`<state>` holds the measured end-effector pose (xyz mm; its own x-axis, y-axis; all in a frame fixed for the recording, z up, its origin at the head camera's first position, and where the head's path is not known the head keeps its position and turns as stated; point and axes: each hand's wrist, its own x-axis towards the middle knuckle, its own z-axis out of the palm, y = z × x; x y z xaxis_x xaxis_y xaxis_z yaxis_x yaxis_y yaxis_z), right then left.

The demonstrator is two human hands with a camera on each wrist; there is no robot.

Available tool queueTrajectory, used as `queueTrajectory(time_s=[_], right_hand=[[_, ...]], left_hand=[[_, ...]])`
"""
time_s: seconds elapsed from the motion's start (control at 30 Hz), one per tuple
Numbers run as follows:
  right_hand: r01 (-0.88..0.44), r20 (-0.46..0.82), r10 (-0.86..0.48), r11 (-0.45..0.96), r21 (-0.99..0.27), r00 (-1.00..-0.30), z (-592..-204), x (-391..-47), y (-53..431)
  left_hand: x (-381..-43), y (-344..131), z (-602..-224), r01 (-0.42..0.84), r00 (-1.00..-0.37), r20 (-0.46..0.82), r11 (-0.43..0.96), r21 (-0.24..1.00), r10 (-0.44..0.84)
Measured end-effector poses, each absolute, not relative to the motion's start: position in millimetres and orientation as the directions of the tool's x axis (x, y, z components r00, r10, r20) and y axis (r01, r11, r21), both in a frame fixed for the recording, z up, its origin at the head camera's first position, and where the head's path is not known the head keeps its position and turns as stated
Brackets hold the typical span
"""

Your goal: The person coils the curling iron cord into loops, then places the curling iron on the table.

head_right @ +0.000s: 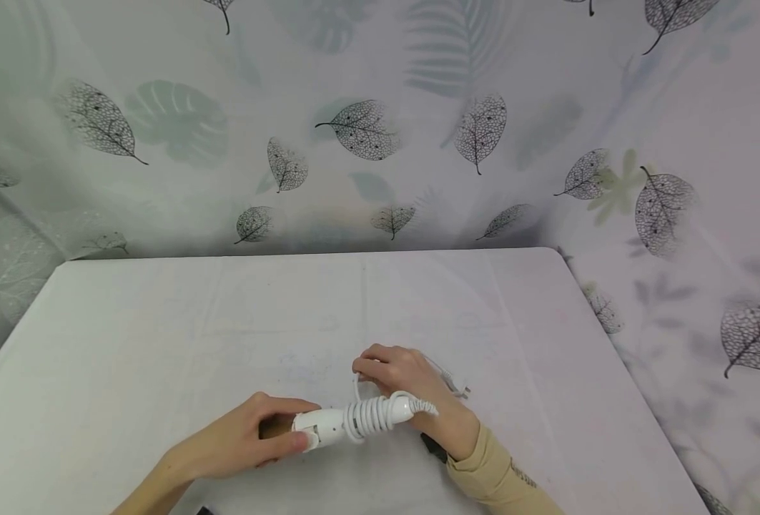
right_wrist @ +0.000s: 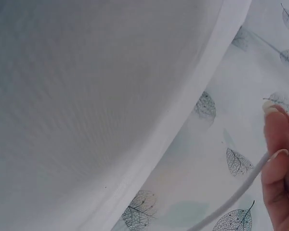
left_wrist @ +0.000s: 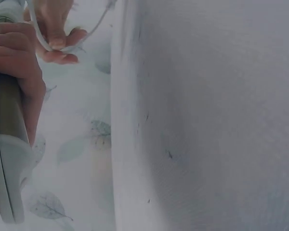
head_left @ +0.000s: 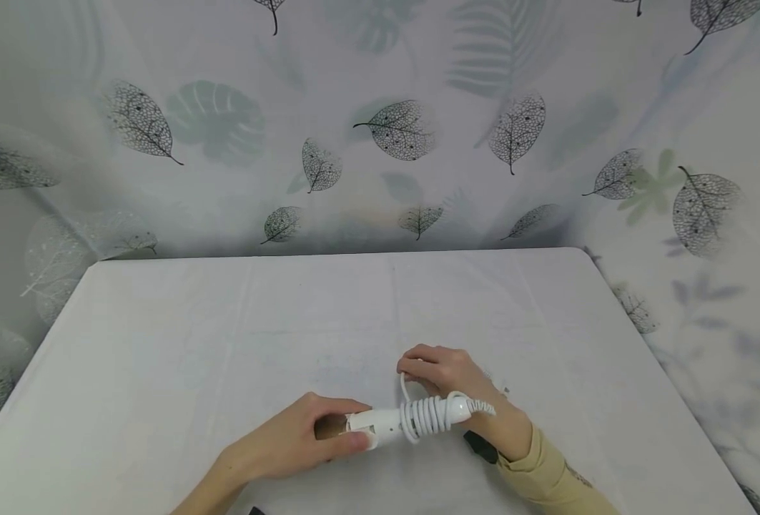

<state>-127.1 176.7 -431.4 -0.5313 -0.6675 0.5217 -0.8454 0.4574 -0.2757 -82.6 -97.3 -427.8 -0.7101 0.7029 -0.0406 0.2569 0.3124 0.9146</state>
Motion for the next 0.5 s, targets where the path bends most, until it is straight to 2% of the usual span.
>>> queueTrajectory(time_s=[0.23, 0.4, 0.5], right_hand=[[-0.878, 0.591, -0.657, 0.417, -0.234, -0.469, -432.2, -128.4, 174.0], [-0.88, 0.62, -0.638, 0.428, -0.206, -0.456, -429.9, -132.3, 176.5], [-0.873, 0.633, -0.62, 0.442, -0.205, -0.463, -428.7, -134.1, 179.5]], left_hand=[[-82.8, -97.2, -426.9, 0.245, -0.679, 0.021, 0.2, 0.949, 0.733], [-82.1, -94.9, -427.6, 0.307, -0.655, 0.025, 0.235, 0.922, 0.756], [-81.6, -95.0, -427.4, 0.303, -0.662, 0.007, 0.26, 0.917, 0.749]])
